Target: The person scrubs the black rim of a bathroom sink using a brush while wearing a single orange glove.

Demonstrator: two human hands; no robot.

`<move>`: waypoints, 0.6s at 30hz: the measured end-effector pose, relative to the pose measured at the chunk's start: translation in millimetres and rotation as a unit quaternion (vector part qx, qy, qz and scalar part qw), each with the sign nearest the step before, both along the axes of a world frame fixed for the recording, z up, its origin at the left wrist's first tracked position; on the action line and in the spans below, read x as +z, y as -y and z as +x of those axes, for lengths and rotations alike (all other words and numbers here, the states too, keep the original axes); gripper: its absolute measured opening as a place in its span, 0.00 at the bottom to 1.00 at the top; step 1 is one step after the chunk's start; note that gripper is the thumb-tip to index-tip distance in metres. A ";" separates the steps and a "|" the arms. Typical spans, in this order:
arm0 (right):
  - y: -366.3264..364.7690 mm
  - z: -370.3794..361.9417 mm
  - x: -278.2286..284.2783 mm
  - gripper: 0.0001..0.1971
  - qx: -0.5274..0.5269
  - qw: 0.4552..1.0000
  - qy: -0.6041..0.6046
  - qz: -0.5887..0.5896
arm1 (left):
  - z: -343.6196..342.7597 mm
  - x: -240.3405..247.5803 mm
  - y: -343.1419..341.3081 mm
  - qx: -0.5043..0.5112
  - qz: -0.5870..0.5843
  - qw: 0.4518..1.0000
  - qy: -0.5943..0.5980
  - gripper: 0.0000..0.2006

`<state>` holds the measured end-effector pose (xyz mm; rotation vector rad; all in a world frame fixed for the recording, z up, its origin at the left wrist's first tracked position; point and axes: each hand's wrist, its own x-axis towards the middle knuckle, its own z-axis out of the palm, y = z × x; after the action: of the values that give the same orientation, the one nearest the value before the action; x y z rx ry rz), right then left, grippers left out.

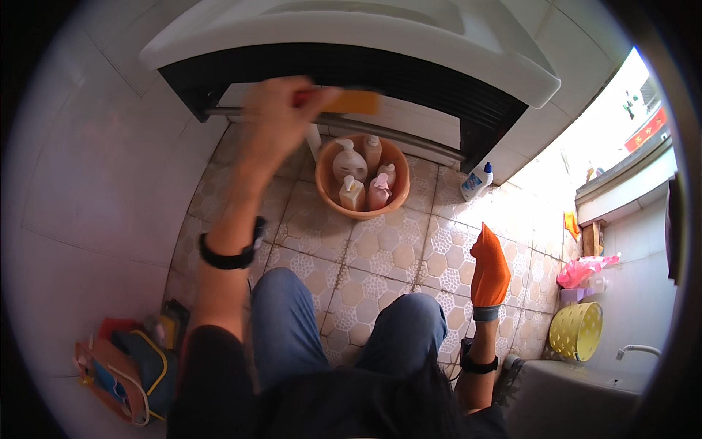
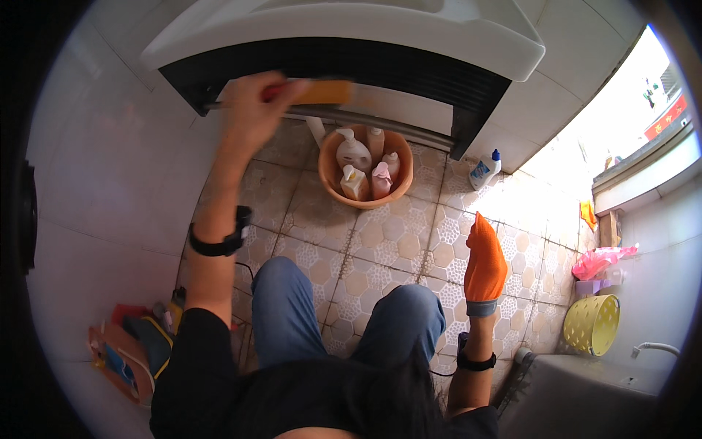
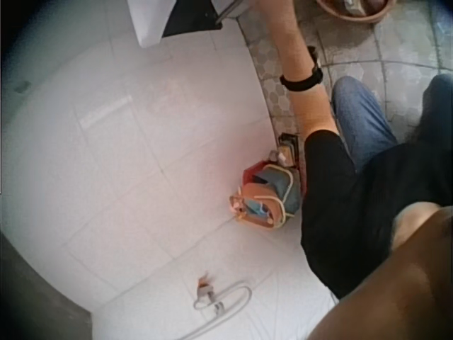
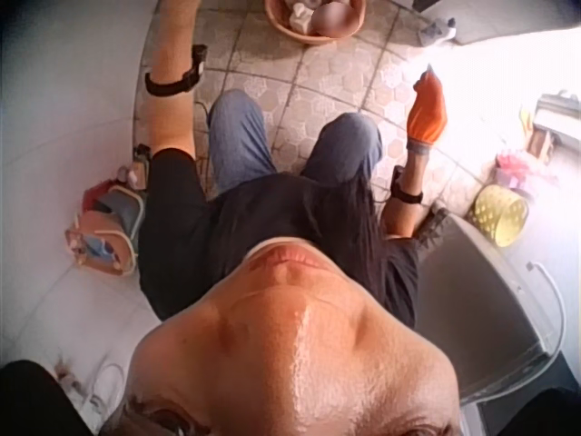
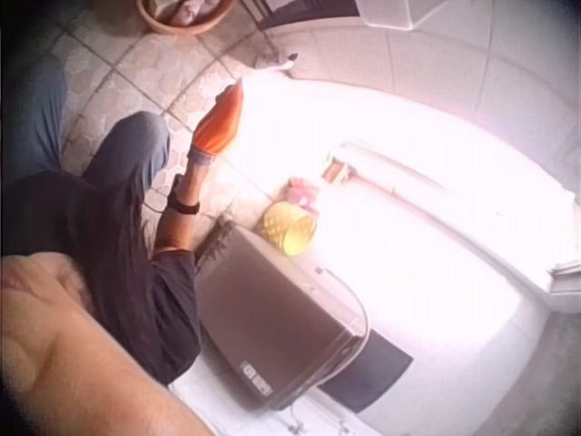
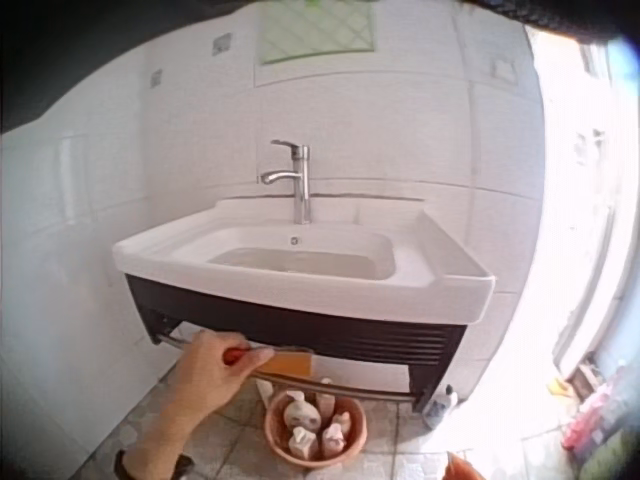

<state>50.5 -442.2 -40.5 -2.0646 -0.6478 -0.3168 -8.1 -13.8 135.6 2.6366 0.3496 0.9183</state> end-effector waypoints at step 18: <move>-4.0 -1.6 4.6 0.24 0.007 1.000 -0.007 -0.007 | 29.1 -20.4 51.1 -0.037 0.008 0.997 0.065 0.27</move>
<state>48.9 -438.2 -35.9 -2.0735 -0.6581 -0.2910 21.0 -64.9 115.2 2.5692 0.2102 1.0666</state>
